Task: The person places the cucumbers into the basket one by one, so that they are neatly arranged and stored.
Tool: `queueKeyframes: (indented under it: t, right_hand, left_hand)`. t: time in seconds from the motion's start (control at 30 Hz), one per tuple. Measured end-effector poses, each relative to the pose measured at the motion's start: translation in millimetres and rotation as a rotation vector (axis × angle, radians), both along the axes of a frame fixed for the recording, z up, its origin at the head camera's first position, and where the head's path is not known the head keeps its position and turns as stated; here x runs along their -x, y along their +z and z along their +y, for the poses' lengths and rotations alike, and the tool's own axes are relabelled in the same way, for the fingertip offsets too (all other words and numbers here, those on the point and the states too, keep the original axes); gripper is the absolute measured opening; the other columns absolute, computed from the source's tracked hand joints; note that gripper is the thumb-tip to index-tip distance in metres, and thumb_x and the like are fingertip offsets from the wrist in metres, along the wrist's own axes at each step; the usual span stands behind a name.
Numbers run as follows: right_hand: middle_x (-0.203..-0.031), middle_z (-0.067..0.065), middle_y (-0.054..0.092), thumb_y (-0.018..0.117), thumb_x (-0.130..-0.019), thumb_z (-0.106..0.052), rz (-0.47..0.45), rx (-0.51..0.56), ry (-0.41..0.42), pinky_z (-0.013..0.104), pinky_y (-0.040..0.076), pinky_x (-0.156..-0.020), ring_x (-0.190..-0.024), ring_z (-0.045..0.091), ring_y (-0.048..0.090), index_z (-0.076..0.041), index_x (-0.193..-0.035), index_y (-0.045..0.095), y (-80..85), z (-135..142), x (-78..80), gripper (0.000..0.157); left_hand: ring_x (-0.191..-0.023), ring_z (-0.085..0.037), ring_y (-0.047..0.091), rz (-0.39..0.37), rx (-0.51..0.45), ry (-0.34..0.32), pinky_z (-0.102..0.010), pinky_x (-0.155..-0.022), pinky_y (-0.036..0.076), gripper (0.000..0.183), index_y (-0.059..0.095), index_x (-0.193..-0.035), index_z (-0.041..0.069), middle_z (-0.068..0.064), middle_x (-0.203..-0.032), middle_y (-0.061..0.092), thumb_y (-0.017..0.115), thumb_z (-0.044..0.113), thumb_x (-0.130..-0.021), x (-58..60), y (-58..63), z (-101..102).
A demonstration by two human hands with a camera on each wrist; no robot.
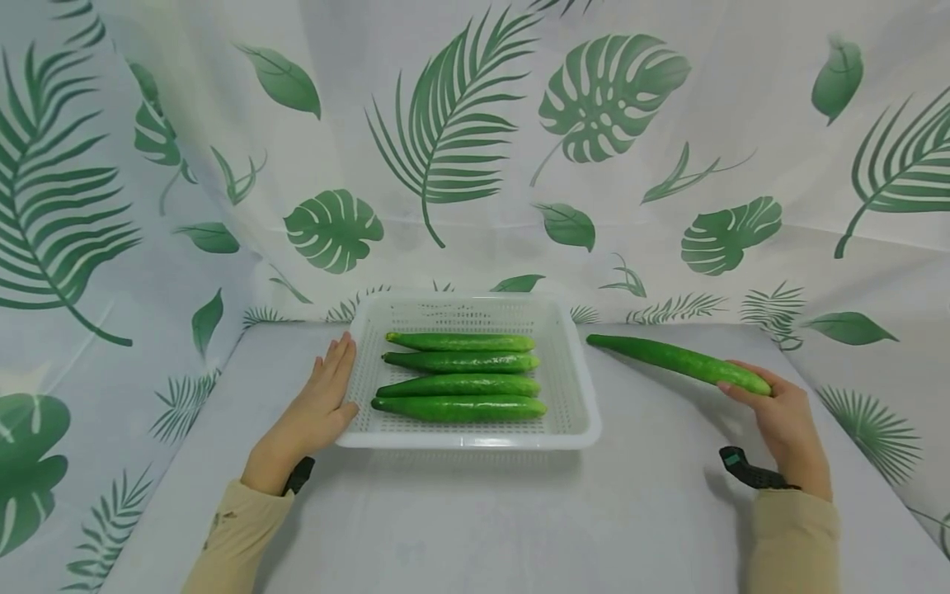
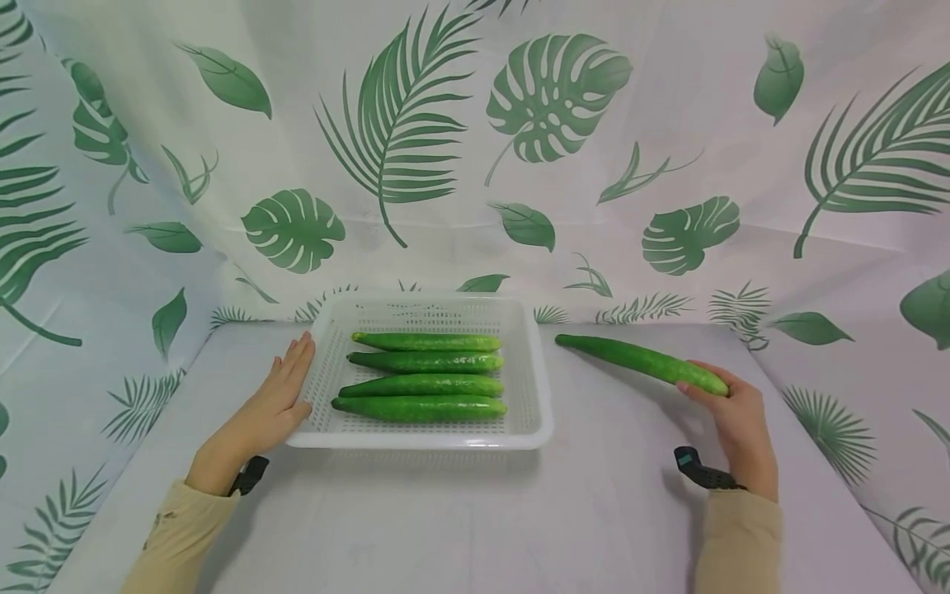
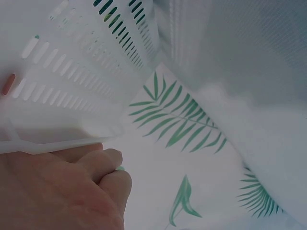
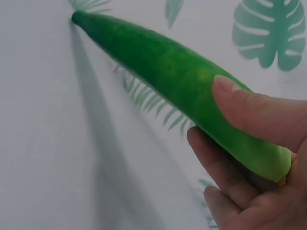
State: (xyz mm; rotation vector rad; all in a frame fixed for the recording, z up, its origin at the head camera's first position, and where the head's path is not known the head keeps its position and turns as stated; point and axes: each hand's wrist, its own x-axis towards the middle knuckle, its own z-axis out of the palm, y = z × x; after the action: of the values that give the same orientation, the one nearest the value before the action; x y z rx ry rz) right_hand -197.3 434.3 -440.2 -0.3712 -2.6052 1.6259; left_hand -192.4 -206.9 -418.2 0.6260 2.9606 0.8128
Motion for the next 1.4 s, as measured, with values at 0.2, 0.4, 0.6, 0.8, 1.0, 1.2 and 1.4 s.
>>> queueKeyframes:
  t: [0.2,0.4,0.6,0.8,1.0,1.2,1.4]
  right_hand:
    - [-0.117,-0.020,0.038,0.066,-0.093,-0.042,0.022,-0.054,-0.024,0.026,0.036,-0.084,-0.102,0.006,0.037,-0.019,-0.152,0.043,32.8,-9.5,-4.4,0.068]
    - [-0.117,-0.016,0.043,0.071,-0.092,-0.022,0.173,0.065,-0.056,0.014,0.039,-0.077,-0.101,0.005,0.039,-0.011,-0.146,0.050,65.8,-22.4,-11.3,0.059]
    - [-0.117,-0.008,0.049,0.075,-0.086,-0.005,0.362,0.177,-0.076,0.005,0.044,-0.073,-0.100,0.008,0.042,-0.008,-0.138,0.060,98.4,-43.0,-18.6,0.054]
    - [-0.124,-0.001,0.051,0.075,-0.083,0.004,0.510,0.327,-0.048,0.007,0.049,-0.077,-0.103,0.013,0.045,-0.001,-0.135,0.061,122.6,-74.1,-22.4,0.054]
    - [-0.126,0.013,0.052,0.067,-0.083,0.017,0.687,0.468,0.111,0.015,0.052,-0.084,-0.106,0.021,0.048,0.011,-0.131,0.058,130.9,-109.3,-14.0,0.049]
    - [-0.126,0.019,0.051,0.062,-0.084,0.022,0.739,0.524,0.248,0.018,0.053,-0.084,-0.104,0.024,0.047,0.015,-0.129,0.056,134.7,-146.2,-6.3,0.046]
    - [-0.123,0.016,0.054,0.062,-0.084,0.020,0.717,0.484,0.338,0.020,0.053,-0.085,-0.104,0.024,0.050,0.011,-0.128,0.059,133.0,-183.2,-3.6,0.045]
  left_hand:
    - [-0.150,-0.035,-0.011,-0.001,0.003,0.001,-0.056,-0.119,-0.002,0.083,-0.003,-0.155,-0.006,-0.020,-0.164,-0.008,0.047,0.006,-0.090,0.5,-1.3,-0.8]
    - [-0.150,-0.034,-0.011,-0.004,0.006,-0.001,-0.057,-0.119,-0.002,0.083,-0.003,-0.156,-0.006,-0.019,-0.164,-0.008,0.047,0.007,-0.090,1.2,-1.2,-0.6]
    - [-0.150,-0.034,-0.011,-0.004,0.003,-0.004,-0.057,-0.119,-0.002,0.083,-0.003,-0.156,-0.006,-0.020,-0.164,-0.008,0.047,0.007,-0.090,0.7,-1.0,-0.5]
    - [-0.150,-0.034,-0.012,-0.007,0.004,-0.004,-0.056,-0.119,-0.002,0.083,-0.003,-0.156,-0.006,-0.019,-0.164,-0.008,0.046,0.007,-0.091,0.5,-0.9,-0.5]
    - [-0.150,-0.034,-0.012,-0.007,-0.002,-0.003,-0.056,-0.119,-0.003,0.083,-0.003,-0.156,-0.006,-0.019,-0.164,-0.008,0.047,0.006,-0.091,0.0,-0.4,-0.5]
    - [-0.150,-0.034,-0.011,-0.005,0.008,0.003,-0.055,-0.119,-0.002,0.083,-0.003,-0.156,-0.005,-0.018,-0.165,-0.008,0.047,0.007,-0.091,-0.3,-0.4,0.1]
    - [-0.150,-0.033,-0.012,-0.009,0.002,0.000,-0.056,-0.119,-0.002,0.082,-0.003,-0.156,-0.005,-0.018,-0.165,-0.008,0.047,0.006,-0.092,-0.6,0.6,0.0]
